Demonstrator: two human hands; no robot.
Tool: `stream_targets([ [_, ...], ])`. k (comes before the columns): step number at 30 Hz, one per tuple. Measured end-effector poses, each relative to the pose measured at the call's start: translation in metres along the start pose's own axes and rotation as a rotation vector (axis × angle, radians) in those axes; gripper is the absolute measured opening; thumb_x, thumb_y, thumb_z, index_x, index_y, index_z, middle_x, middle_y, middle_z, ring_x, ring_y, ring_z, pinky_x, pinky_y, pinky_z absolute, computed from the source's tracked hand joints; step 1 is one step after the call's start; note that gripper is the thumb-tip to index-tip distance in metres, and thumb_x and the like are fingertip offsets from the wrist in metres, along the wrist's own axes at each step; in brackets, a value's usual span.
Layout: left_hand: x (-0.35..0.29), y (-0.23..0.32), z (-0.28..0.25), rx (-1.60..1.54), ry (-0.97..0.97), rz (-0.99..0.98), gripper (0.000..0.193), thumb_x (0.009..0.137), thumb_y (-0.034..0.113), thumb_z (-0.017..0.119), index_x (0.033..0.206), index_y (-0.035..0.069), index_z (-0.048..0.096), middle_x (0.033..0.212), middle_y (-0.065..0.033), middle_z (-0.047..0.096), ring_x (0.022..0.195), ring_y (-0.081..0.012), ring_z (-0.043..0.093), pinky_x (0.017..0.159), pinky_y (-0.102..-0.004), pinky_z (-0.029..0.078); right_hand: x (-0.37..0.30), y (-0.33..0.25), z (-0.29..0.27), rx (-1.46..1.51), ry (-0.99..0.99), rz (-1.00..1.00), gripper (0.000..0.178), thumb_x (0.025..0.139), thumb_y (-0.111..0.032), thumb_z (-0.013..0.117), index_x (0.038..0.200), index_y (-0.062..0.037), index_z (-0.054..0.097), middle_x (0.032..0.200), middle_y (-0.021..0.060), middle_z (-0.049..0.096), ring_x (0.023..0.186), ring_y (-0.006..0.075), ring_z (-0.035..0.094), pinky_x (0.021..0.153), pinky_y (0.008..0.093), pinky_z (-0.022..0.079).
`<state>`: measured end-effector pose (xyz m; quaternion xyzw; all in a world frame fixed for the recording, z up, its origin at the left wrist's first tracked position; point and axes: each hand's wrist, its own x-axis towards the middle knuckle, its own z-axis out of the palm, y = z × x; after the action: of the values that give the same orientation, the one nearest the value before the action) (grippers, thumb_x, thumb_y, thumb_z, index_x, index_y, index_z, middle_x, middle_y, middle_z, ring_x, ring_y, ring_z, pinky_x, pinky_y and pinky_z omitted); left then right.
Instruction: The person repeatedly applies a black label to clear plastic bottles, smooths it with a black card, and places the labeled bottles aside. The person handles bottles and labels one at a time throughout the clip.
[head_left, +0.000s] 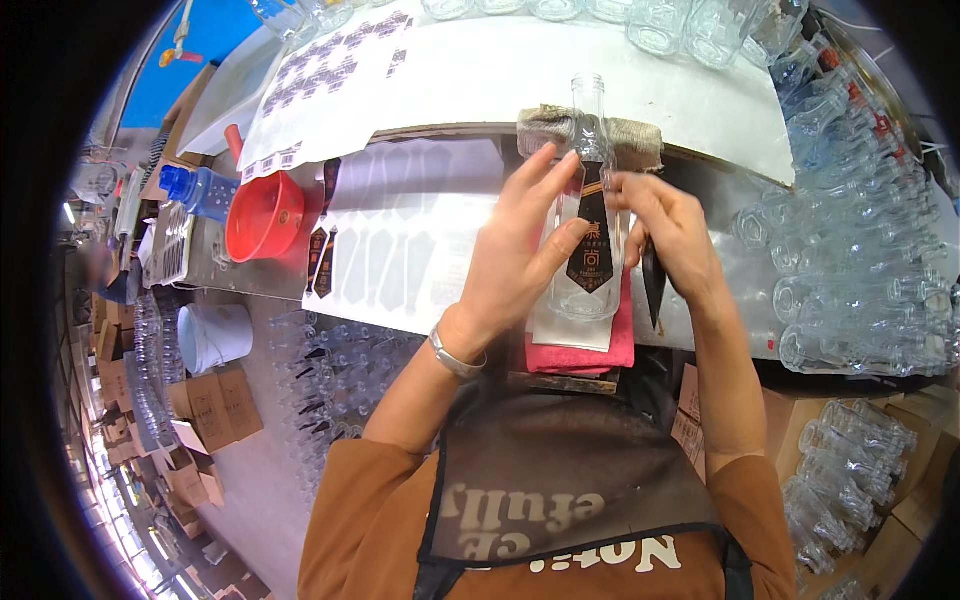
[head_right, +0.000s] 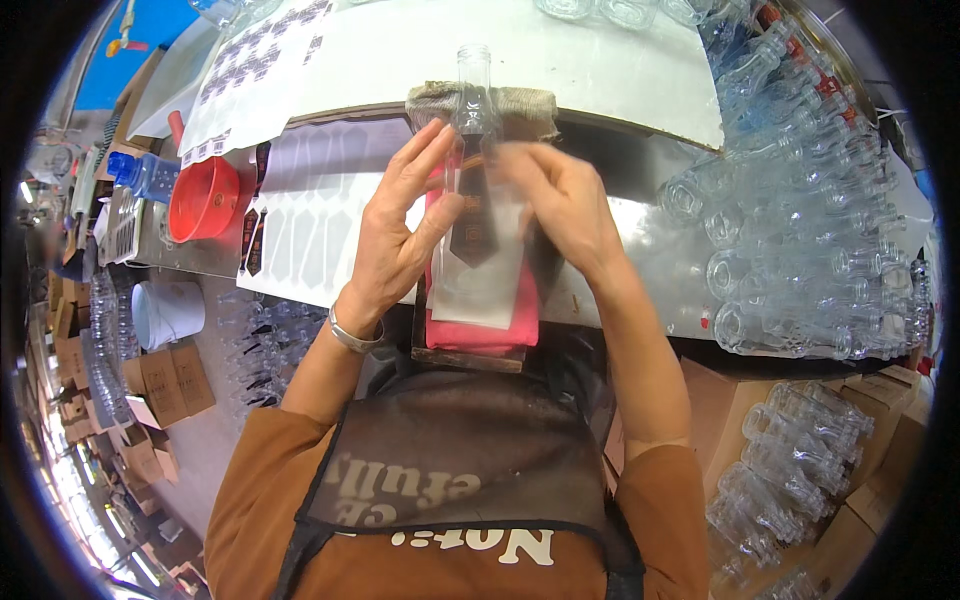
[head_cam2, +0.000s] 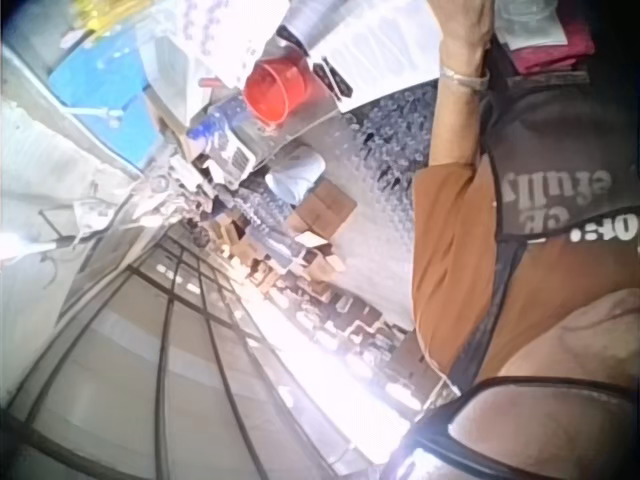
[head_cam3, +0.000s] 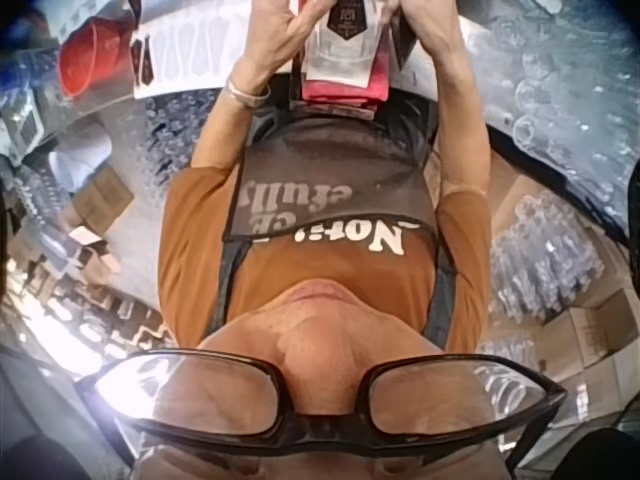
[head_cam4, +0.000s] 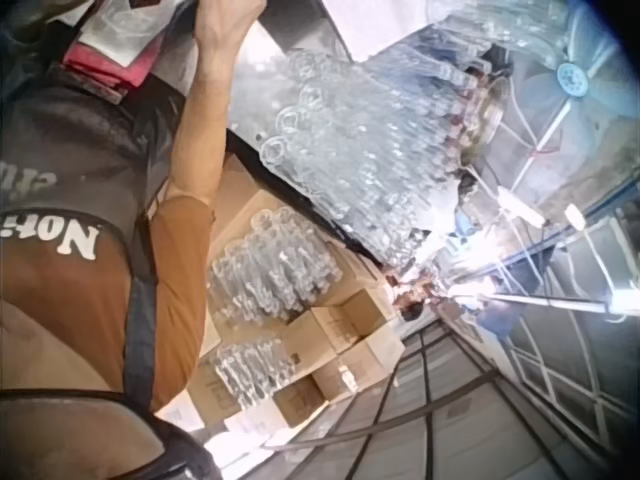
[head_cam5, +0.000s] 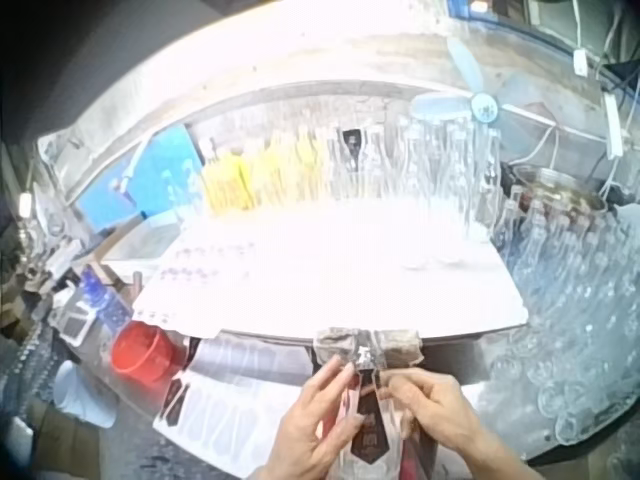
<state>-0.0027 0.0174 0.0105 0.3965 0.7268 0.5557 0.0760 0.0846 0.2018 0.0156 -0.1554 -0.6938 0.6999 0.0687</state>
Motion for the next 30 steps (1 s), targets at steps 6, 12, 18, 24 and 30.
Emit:
stream_targets([
  [6, -0.001, 0.003, 0.003, 0.088, -0.028, 0.062, 0.055, 0.092, 0.015, 0.07, 0.144, 0.007, 0.053, 0.152, -0.0233, 0.042, 0.137, -0.039, 0.047, 0.109, -0.0417, 0.042, -0.033, 0.007, 0.009, -0.016, -0.003, 0.142, 0.05, 0.094, -0.023, 0.07, 0.129, 0.0094, 0.058, 0.108, 0.0155, 0.072, 0.084, 0.0126, 0.068, 0.065, 0.0255, 0.052],
  [12, 0.0, 0.005, 0.003, 0.138, -0.032, 0.069, 0.054, 0.092, 0.016, 0.07, 0.143, 0.007, 0.053, 0.152, -0.0227, 0.041, 0.135, -0.0384, 0.049, 0.107, -0.042, 0.045, -0.033, 0.008, 0.01, 0.001, 0.008, 0.125, 0.05, 0.092, -0.02, 0.072, 0.13, 0.01, 0.058, 0.108, 0.0156, 0.072, 0.085, 0.0129, 0.069, 0.066, 0.0258, 0.053],
  [18, 0.0, 0.005, 0.003, 0.159, -0.028, 0.064, 0.055, 0.092, 0.017, 0.071, 0.143, 0.008, 0.054, 0.152, -0.0228, 0.042, 0.134, -0.0388, 0.05, 0.107, -0.0422, 0.045, -0.034, 0.007, 0.009, 0.009, -0.002, 0.139, 0.051, 0.092, -0.021, 0.071, 0.13, 0.0097, 0.058, 0.109, 0.0154, 0.072, 0.088, 0.0138, 0.069, 0.068, 0.0262, 0.053],
  [24, 0.001, 0.005, 0.004, 0.151, -0.027, 0.061, 0.055, 0.091, 0.017, 0.071, 0.143, 0.008, 0.054, 0.152, -0.0228, 0.042, 0.134, -0.0389, 0.05, 0.107, -0.0423, 0.045, -0.034, 0.009, 0.009, 0.011, 0.001, 0.113, 0.051, 0.092, -0.022, 0.071, 0.13, 0.0098, 0.057, 0.109, 0.0154, 0.072, 0.089, 0.0136, 0.069, 0.067, 0.0265, 0.054],
  [30, 0.001, 0.004, 0.002, 0.139, -0.028, 0.069, 0.055, 0.091, 0.016, 0.071, 0.143, 0.008, 0.054, 0.152, -0.0227, 0.042, 0.134, -0.0387, 0.049, 0.107, -0.0422, 0.045, -0.031, 0.002, 0.005, -0.179, 0.05, 0.023, 0.044, 0.093, -0.016, 0.07, 0.131, 0.0043, 0.06, 0.107, 0.0124, 0.072, 0.074, 0.009, 0.064, 0.061, 0.0253, 0.05],
])
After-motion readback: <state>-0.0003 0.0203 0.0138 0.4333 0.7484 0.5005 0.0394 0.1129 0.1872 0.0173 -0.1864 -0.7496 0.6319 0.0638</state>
